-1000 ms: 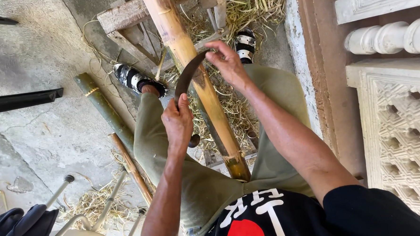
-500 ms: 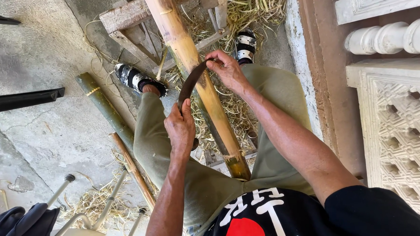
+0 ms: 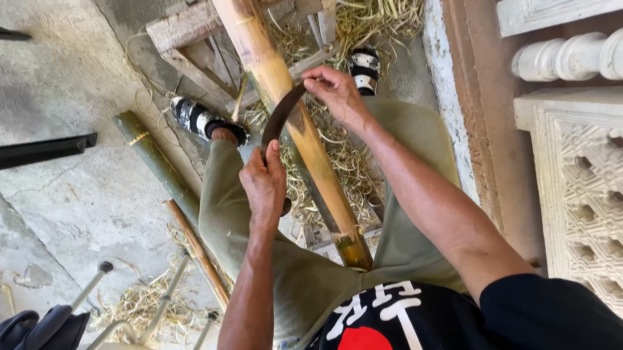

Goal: Scraping the outer layer of a bamboo pole using a machete.

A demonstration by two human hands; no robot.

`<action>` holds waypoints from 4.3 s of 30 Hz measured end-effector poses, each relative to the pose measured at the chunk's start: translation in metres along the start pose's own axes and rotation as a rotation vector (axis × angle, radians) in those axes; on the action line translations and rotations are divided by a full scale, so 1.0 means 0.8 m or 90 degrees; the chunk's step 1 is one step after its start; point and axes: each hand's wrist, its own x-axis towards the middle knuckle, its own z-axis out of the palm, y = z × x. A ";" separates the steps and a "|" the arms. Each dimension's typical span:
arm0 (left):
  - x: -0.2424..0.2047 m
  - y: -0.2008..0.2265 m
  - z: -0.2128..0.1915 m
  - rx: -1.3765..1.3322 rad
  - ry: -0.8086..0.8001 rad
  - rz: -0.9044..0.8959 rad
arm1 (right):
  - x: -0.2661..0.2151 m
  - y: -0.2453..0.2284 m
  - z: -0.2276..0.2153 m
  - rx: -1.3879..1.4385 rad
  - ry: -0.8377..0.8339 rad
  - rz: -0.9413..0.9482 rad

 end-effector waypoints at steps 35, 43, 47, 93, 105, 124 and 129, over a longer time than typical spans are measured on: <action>0.002 -0.026 0.000 -0.076 -0.033 -0.047 | -0.007 0.017 0.012 -0.092 0.028 0.000; -0.017 -0.030 -0.004 -0.040 -0.009 -0.024 | -0.029 0.004 0.013 -0.071 0.021 -0.057; -0.020 -0.023 -0.009 -0.039 0.003 -0.002 | -0.032 -0.005 0.011 -0.083 -0.001 -0.050; 0.075 0.035 -0.081 0.433 -0.123 0.507 | -0.038 0.022 0.009 0.236 -0.001 0.222; 0.023 -0.084 -0.089 -0.120 0.292 0.072 | -0.040 -0.039 0.036 -0.038 -0.101 -0.017; 0.029 -0.038 -0.037 -0.314 -0.021 -0.185 | 0.018 -0.042 -0.003 0.181 0.127 0.084; 0.055 -0.030 -0.004 -0.307 -0.017 -0.196 | 0.047 -0.030 0.015 -0.064 -0.050 -0.080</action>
